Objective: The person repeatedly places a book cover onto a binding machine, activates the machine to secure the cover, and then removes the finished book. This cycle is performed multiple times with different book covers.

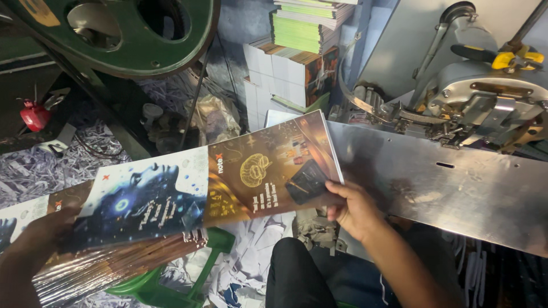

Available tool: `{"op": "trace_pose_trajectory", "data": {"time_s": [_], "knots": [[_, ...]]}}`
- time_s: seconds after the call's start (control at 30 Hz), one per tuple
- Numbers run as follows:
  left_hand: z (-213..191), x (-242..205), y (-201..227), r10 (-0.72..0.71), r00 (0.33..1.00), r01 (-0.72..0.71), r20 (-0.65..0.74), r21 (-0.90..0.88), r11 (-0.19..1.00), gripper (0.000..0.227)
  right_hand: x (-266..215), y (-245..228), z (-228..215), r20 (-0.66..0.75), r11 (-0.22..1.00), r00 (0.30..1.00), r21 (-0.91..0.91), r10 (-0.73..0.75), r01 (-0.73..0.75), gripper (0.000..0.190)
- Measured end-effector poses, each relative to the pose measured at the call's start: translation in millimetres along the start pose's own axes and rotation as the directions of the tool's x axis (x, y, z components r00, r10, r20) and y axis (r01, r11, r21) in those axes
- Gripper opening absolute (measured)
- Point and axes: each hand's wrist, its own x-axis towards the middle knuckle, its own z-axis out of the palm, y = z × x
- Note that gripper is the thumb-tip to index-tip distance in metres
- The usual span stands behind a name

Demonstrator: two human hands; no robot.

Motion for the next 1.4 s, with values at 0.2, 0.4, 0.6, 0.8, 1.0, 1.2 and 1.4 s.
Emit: {"op": "trace_pose_trajectory", "data": {"time_s": [0.2,0.4,0.6,0.8,1.0,1.2,1.4], "knots": [[-5.9,-32.1,-21.0,0.669,0.725,-0.486,-0.166,0.565,0.667,0.014,6.4,-26.6,3.4,0.027,0.997,0.998,0.061,0.05,-0.052,0.017],[5.4,-38.6,27.2,0.555,0.77,-0.596,-0.313,-0.663,0.453,0.017,-11.8,-62.2,26.5,0.171,0.999,0.985,0.012,0.036,-0.039,0.038],[0.8,8.4,43.9,0.548,0.726,-0.67,-0.415,-0.606,0.429,0.021,-26.7,-95.9,7.3,0.314,0.949,0.949,-0.301,0.007,0.092,0.047],[-6.5,32.5,63.7,0.628,0.703,-0.678,-0.334,-0.581,0.449,0.022,-25.9,-74.7,-17.4,0.069,0.777,0.982,-0.603,-0.177,0.183,0.043],[-11.8,56.3,74.9,0.643,0.692,-0.7,-0.327,-0.523,0.487,0.021,-31.7,-66.8,-21.1,0.391,0.967,0.918,-0.199,-0.072,0.161,0.036],[-30.6,98.0,109.3,0.708,0.681,-0.442,-0.186,-0.875,0.196,0.014,-22.2,-51.1,-20.2,0.558,0.965,0.812,-0.068,-0.174,0.254,0.025],[-27.3,126.1,204.6,0.772,0.555,-0.824,-0.309,-0.336,0.457,0.013,24.3,-60.0,-20.0,0.593,0.901,0.736,-0.038,-0.327,0.432,0.024]]}}
